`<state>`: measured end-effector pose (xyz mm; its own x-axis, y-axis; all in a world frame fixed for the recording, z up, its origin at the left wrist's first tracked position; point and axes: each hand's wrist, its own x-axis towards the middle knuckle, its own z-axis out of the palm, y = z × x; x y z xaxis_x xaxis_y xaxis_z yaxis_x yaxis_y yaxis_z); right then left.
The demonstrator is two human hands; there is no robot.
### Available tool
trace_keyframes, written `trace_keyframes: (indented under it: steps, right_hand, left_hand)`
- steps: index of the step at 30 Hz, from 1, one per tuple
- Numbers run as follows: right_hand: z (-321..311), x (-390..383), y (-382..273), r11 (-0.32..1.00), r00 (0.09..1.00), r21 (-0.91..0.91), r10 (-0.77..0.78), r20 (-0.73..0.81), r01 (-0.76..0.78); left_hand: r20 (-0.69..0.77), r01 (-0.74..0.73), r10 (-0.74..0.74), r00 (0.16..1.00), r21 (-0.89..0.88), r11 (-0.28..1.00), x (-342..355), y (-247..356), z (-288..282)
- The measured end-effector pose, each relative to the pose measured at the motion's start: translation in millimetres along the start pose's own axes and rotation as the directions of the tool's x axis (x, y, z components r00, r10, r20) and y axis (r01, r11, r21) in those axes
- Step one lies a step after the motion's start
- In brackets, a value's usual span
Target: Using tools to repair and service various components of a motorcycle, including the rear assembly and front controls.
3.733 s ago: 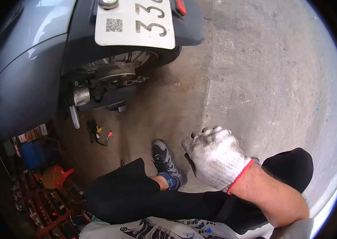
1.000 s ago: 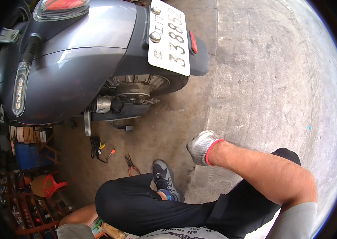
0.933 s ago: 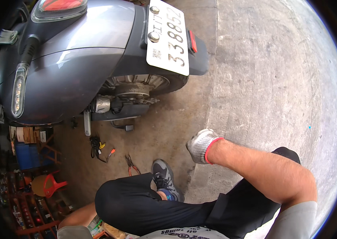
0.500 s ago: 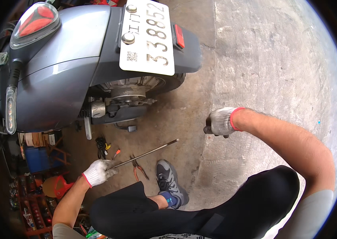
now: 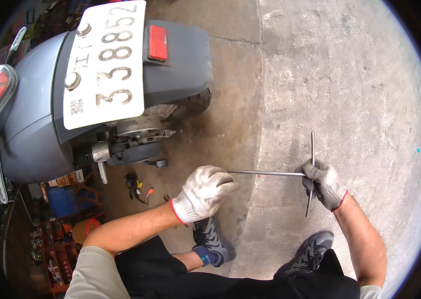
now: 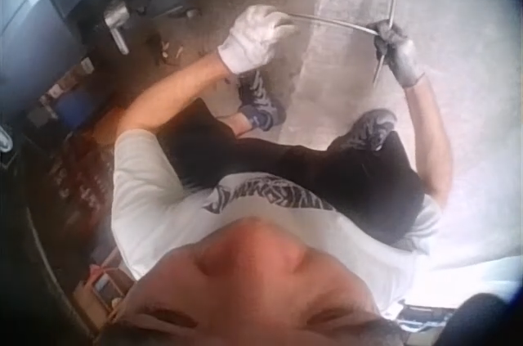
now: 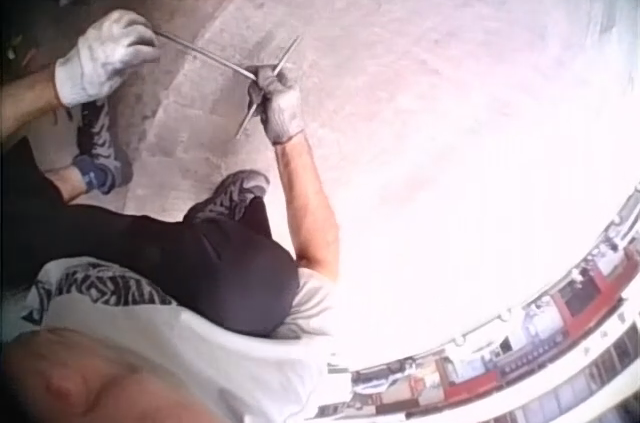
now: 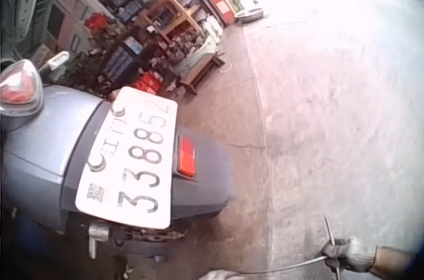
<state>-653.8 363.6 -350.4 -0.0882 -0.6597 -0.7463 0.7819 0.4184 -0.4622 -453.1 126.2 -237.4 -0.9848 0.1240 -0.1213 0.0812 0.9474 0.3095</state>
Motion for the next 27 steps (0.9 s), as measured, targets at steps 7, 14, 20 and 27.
trace_keyframes:
  steps: [7,14,20,27]
  right_hand:
    - [13.0,-7.2,-31.4,0.943,0.932,-0.143,-0.324,-0.165,0.302]
    - [29.8,-7.4,-74.0,0.913,0.914,-0.169,-0.393,-0.105,0.373]
    - [47.0,-0.4,-89.5,0.919,0.933,-0.204,-0.355,-0.056,0.337]
    - [55.3,7.9,-100.8,0.991,0.988,0.035,-0.135,0.08,0.132]
  left_hand:
    - [0.437,0.494,-0.587,0.681,-0.867,-0.072,77.5,31.2,62.1]
    - [0.317,-0.262,-0.753,0.577,-0.801,-0.538,111.3,27.8,54.3]
    - [0.315,-0.29,-0.812,0.491,-0.82,-0.494,103.3,20.9,44.5]
    - [0.292,-0.321,-0.869,0.4,-0.843,-0.431,100.8,12.1,40.2]
